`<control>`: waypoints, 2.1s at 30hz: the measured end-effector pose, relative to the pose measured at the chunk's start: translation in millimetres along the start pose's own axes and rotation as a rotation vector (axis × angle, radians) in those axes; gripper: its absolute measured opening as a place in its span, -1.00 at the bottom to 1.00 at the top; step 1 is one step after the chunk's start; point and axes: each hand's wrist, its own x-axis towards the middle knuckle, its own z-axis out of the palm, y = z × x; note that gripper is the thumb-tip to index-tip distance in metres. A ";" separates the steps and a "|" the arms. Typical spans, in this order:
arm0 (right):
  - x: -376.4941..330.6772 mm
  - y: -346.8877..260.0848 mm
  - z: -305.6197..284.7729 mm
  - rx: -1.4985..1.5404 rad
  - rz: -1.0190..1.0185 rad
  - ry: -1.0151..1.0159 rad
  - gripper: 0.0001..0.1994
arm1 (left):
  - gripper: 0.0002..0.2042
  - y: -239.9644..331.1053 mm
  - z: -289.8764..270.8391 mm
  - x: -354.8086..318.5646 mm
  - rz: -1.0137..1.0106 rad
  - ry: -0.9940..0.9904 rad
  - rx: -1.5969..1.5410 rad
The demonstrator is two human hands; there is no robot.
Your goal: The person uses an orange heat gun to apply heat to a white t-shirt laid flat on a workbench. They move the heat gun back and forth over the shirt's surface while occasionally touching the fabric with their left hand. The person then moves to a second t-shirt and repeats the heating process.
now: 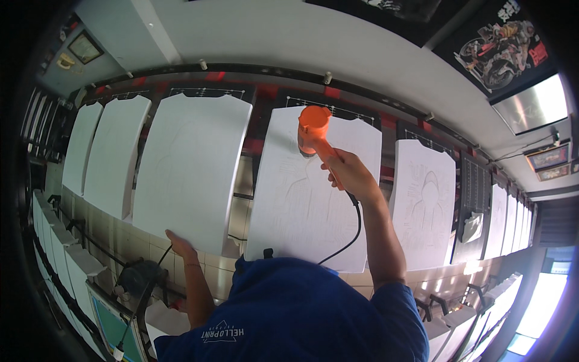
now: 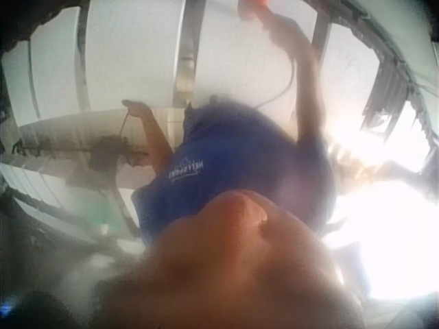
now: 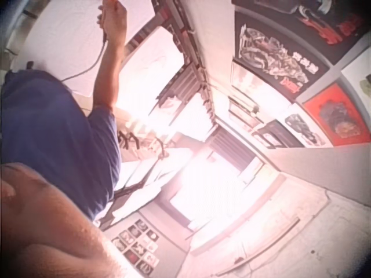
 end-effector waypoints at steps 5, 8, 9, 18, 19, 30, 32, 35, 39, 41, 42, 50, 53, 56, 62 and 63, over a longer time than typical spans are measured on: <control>12.0 -11.4 13.9 -0.015 -0.013 0.006 -0.61 | -0.23 3.6 2.0 -2.6 0.002 0.007 -0.020; 17.5 -17.5 16.8 -0.015 -0.004 -0.017 -0.62 | -0.23 3.8 0.2 -3.3 -0.007 0.003 -0.007; 20.2 -18.1 19.6 -0.012 -0.021 -0.023 -0.62 | -0.23 4.5 -0.2 -3.5 -0.009 -0.004 -0.002; 49.6 -21.3 34.8 0.046 -0.077 0.039 -0.60 | -0.25 -3.2 0.5 6.0 0.010 0.014 -0.001; 49.3 -20.0 31.6 0.069 -0.067 0.052 -0.60 | -0.25 -3.4 0.2 6.3 0.014 0.013 0.001; 7.9 -12.6 21.2 -0.001 0.006 0.067 -0.57 | -0.27 3.4 2.8 -4.0 -0.001 0.038 -0.026; 0.6 -10.8 18.5 0.009 0.041 -0.026 -0.57 | -0.27 3.8 0.6 -2.6 0.005 0.037 -0.020; -3.6 -2.6 30.5 0.026 0.013 -0.050 -0.58 | -0.25 5.3 3.0 -4.6 -0.018 -0.010 -0.024; -8.6 -5.8 44.0 0.023 0.046 -0.145 -0.57 | -0.26 -5.1 -0.5 7.5 0.019 0.008 -0.038; -12.0 -6.0 45.1 0.028 0.061 -0.150 -0.57 | -0.25 -5.8 -0.2 8.7 -0.009 0.004 -0.014; -14.1 -5.7 45.0 0.030 0.070 -0.153 -0.57 | -0.24 -5.0 -0.1 7.1 -0.024 0.003 -0.001; -34.6 8.9 18.2 -0.092 0.020 -0.070 -0.58 | -0.35 -38.9 -74.9 -45.9 0.055 -0.450 0.429; -37.5 16.0 6.3 -0.097 0.019 -0.002 -0.59 | -0.48 -22.3 -90.0 -98.1 0.292 -0.764 0.604; -29.1 20.5 1.2 -0.073 0.017 0.082 -0.60 | -0.61 3.6 -72.1 -134.6 0.564 -0.966 0.620; -6.2 17.2 -9.7 0.088 -0.032 0.202 -0.58 | -0.86 20.4 4.1 -142.1 1.144 -1.004 0.635; -3.4 18.0 -12.8 0.081 -0.047 0.216 -0.58 | -0.86 21.3 18.5 -140.2 1.187 -0.983 0.634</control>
